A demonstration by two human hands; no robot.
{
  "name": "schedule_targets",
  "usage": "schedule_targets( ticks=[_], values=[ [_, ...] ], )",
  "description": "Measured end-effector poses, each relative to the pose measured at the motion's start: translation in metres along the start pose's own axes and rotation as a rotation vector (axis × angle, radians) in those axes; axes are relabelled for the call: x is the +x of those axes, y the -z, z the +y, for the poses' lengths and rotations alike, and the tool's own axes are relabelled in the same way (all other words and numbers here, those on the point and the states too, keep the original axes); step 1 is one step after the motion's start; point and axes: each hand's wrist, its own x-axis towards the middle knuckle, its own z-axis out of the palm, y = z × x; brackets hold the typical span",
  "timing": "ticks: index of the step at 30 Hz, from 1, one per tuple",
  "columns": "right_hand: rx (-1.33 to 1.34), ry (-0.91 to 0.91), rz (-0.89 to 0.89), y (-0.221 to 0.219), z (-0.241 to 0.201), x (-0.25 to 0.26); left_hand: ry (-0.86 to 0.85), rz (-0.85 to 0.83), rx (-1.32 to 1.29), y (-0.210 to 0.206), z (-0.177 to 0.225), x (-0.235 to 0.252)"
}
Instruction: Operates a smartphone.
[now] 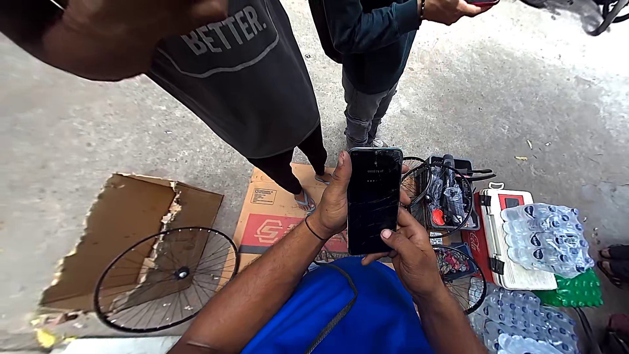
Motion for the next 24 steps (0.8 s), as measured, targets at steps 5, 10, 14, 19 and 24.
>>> schedule_targets(
  ticks=[5,10,14,19,24],
  values=[
    [-0.047,0.002,0.035,-0.004,-0.001,0.0,0.01,-0.004,-0.006,0.0,-0.001,-0.001],
    [-0.078,-0.007,0.095,-0.006,-0.002,0.001,0.002,-0.002,0.008,0.002,-0.004,0.0],
    [-0.032,-0.007,0.022,0.001,-0.002,-0.001,-0.022,0.095,0.055,0.003,-0.006,-0.003],
    [-0.034,-0.012,-0.018,0.006,-0.005,-0.002,-0.07,-0.031,-0.044,-0.007,-0.002,0.001],
    [-0.035,-0.015,-0.04,0.008,-0.008,0.001,-0.079,-0.005,-0.027,-0.009,-0.001,0.003]
  ],
)
